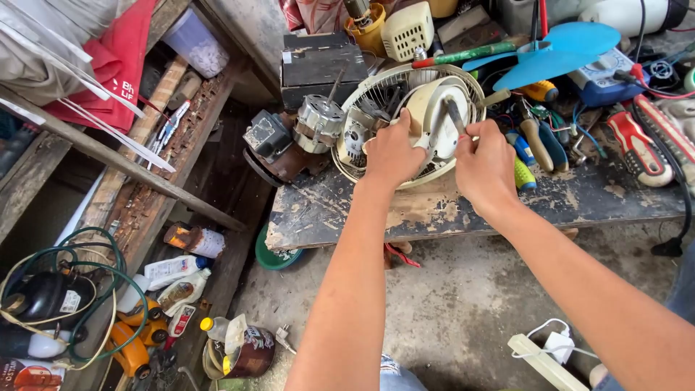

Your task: Cleaning dust and debris from the internal parts of a disassembled fan motor using a small brush.

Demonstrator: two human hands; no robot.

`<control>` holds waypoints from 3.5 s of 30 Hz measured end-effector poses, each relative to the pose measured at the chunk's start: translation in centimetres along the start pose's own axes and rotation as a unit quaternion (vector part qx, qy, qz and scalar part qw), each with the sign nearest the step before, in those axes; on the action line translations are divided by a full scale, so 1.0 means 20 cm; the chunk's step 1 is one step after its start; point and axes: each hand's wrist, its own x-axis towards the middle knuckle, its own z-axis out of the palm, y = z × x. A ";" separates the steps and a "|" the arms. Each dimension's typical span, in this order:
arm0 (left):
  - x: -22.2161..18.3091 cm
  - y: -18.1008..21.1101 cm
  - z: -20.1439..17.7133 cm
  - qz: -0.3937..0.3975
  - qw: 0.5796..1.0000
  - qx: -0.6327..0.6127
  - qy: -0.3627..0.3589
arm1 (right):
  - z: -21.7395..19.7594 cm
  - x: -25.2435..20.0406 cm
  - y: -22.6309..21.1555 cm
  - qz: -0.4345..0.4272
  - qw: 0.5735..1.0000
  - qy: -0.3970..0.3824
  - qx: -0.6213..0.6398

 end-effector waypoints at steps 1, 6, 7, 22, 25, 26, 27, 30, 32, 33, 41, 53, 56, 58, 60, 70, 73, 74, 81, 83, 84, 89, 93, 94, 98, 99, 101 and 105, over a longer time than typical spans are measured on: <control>0.00 0.00 -0.01 -0.001 1.000 0.000 0.000 | 0.00 -0.01 0.01 0.000 1.000 -0.001 0.000; -0.02 0.02 -0.02 -0.015 1.000 0.006 -0.021 | -0.01 -0.15 -0.01 0.043 0.998 -0.035 -0.015; -0.03 0.03 -0.02 -0.015 1.000 0.008 -0.018 | -0.01 -0.15 -0.04 0.040 0.998 -0.036 -0.013; -0.07 0.07 -0.07 -0.006 1.000 0.000 -0.020 | 0.00 -0.18 -0.08 0.066 0.998 -0.014 -0.016; -0.06 0.05 -0.06 -0.005 0.999 -0.037 -0.016 | -0.01 -0.15 -0.15 0.042 0.998 -0.031 0.032; -0.05 0.05 -0.06 -0.005 0.999 -0.030 -0.012 | -0.01 -0.13 -0.15 0.040 0.999 -0.022 0.027; -0.05 0.04 -0.03 -0.004 1.000 -0.023 -0.014 | -0.01 -0.11 -0.14 0.044 0.999 -0.013 0.020; -0.03 0.04 -0.03 -0.005 1.000 0.006 -0.022 | 0.01 -0.04 -0.01 0.057 0.998 -0.010 0.004; -0.05 0.04 -0.04 -0.007 1.000 0.005 -0.026 | 0.01 -0.08 0.04 0.074 0.997 -0.017 -0.005; -0.05 0.04 -0.06 -0.014 1.000 0.006 -0.024 | 0.02 -0.09 0.04 0.083 0.996 -0.028 -0.012; -0.07 0.04 -0.06 -0.007 1.000 -0.014 -0.016 | -0.01 -0.12 -0.13 0.061 0.997 -0.020 0.052; -0.06 0.05 -0.09 -0.009 0.999 -0.034 -0.035 | -0.03 -0.02 0.05 0.120 0.992 -0.036 0.028; -0.08 0.08 -0.12 -0.013 0.999 -0.027 -0.038 | -0.03 -0.09 0.02 0.140 0.988 -0.052 0.044; -0.08 0.10 -0.13 -0.018 0.999 -0.022 -0.040 | -0.03 -0.12 0.00 0.155 0.985 -0.061 0.046; -0.08 0.09 -0.13 -0.023 0.999 -0.027 -0.034 | -0.03 -0.14 -0.03 0.143 0.984 -0.062 0.088; -0.05 0.03 -0.02 -0.017 0.999 -0.029 -0.007 | -0.04 0.00 -0.03 0.064 0.997 -0.032 0.026; -0.02 0.01 0.01 -0.014 1.000 -0.027 -0.006 | -0.04 -0.03 -0.09 0.055 0.997 -0.031 0.041; -0.04 0.04 -0.04 -0.011 1.000 -0.017 -0.013 | -0.03 -0.04 -0.10 0.051 0.998 -0.012 0.040; -0.07 0.06 -0.03 -0.002 0.999 -0.042 0.002 | 0.05 0.13 0.12 0.026 0.998 0.044 -0.038; -0.04 0.04 0.01 -0.008 0.999 -0.035 0.005 | 0.06 0.15 0.22 0.041 0.997 0.039 -0.056; -0.02 0.03 0.03 -0.010 1.000 -0.023 0.006 | 0.06 0.17 0.27 0.060 0.995 0.039 -0.069; -0.06 0.05 0.00 -0.005 0.999 -0.037 0.014 | 0.10 -0.02 0.20 0.075 0.996 0.026 -0.029; -0.08 0.07 -0.02 -0.008 0.999 -0.030 0.020 | 0.08 -0.16 -0.04 0.046 0.996 0.031 0.068; -0.08 0.07 -0.02 -0.008 0.999 -0.030 0.022 | 0.10 -0.13 -0.02 0.044 0.996 0.030 0.068; -0.07 0.07 -0.04 -0.008 0.999 -0.043 0.014 | 0.10 0.04 0.08 0.026 0.995 0.050 0.082; -0.07 0.07 -0.04 -0.012 0.998 -0.054 0.004 | 0.08 0.08 0.12 0.033 0.997 0.044 0.050; 0.03 0.00 0.07 -0.013 0.998 -0.053 -0.014 | 0.08 0.06 0.15 0.054 0.998 0.037 0.027; 0.17 -0.11 0.12 -0.010 0.995 -0.086 -0.052 | 0.01 -0.07 0.02 0.081 0.997 0.002 0.009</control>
